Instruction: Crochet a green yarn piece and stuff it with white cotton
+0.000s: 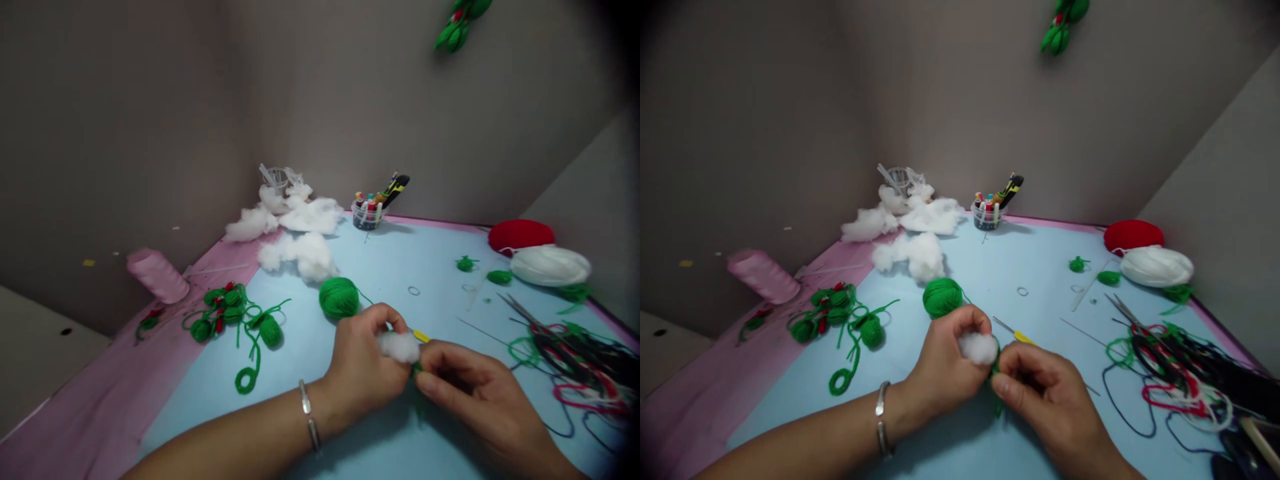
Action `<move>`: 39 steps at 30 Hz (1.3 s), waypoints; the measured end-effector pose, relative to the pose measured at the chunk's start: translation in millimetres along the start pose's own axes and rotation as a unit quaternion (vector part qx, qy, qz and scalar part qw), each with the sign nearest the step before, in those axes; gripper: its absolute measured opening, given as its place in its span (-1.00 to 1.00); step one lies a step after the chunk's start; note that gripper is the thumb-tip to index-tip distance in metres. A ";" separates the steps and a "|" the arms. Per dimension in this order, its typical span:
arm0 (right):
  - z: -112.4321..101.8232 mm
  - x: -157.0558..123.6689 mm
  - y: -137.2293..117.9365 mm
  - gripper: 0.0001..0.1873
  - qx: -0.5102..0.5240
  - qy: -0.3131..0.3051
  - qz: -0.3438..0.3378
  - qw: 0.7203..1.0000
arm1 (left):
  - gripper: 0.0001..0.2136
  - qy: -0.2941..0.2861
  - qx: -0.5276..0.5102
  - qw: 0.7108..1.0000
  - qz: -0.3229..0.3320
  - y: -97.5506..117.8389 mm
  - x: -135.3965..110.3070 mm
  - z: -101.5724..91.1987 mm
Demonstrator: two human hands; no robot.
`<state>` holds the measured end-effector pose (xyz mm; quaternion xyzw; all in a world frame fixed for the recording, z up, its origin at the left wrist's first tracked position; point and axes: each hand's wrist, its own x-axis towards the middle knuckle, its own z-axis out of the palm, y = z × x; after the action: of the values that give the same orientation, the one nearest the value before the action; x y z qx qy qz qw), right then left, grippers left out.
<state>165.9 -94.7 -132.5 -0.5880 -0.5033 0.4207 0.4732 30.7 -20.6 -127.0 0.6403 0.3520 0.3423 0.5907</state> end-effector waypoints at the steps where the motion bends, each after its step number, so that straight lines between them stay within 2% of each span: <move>1: 0.5 0.7 0.8 -0.63 -0.004 0.001 0.003 1.000 | -0.84 0.005 0.021 1.000 0.012 -1.8 0.4 -0.5; 4: 2.3 4.5 3.1 -0.62 -0.011 0.026 0.026 0.999 | -0.84 0.001 0.045 0.999 0.006 -4.8 3.5 -2.9; 7: 1.2 9.1 3.4 -0.61 -0.020 0.071 0.052 0.996 | -0.79 -0.052 -0.036 0.997 -0.042 -3.6 7.9 -6.2; 11: -5.9 12.1 2.5 -0.66 -0.034 0.100 0.062 0.993 | -0.54 -0.153 -0.194 0.957 -0.154 0.2 12.4 -10.7; 14: -10.0 12.5 3.2 -0.70 -0.041 0.099 0.052 0.993 | -0.47 -0.159 -0.221 0.944 -0.184 1.1 13.9 -12.1; 20: -9.8 10.8 8.2 -0.77 -0.058 0.053 0.032 0.996 | -0.59 -0.134 -0.135 0.971 -0.147 -2.8 12.2 -9.3; 24: -5.9 6.9 5.5 -0.75 -0.075 0.033 0.015 0.997 | -0.67 -0.119 -0.144 0.974 -0.129 -3.5 9.3 -7.0; 28: -1.3 1.4 -0.9 -0.73 -0.082 0.033 -0.008 0.996 | -0.79 -0.091 -0.104 0.989 -0.049 0.0 5.8 -5.4; 32: 3.4 -4.8 -3.0 -0.74 -0.085 0.026 -0.029 0.996 | -0.73 -0.061 -0.057 0.996 -0.017 3.3 -0.9 -4.5; 34: 6.9 -6.3 -3.8 -0.73 -0.091 0.018 -0.044 0.995 | -0.72 -0.026 0.004 0.999 0.022 3.9 -6.1 -4.4; 37: 13.3 -5.5 -6.2 -0.71 -0.106 0.020 -0.066 0.992 | -0.72 0.004 0.115 0.987 0.110 3.0 -12.6 -3.3; 39: 17.0 -3.3 -7.1 -0.71 -0.103 0.035 -0.061 0.992 | -0.74 0.006 0.146 0.982 0.120 1.2 -12.5 -1.5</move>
<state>147.5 -95.3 -128.9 -0.6161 -0.5621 0.3164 0.4521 22.9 -30.6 -126.0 0.7553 0.3224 0.3593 0.4432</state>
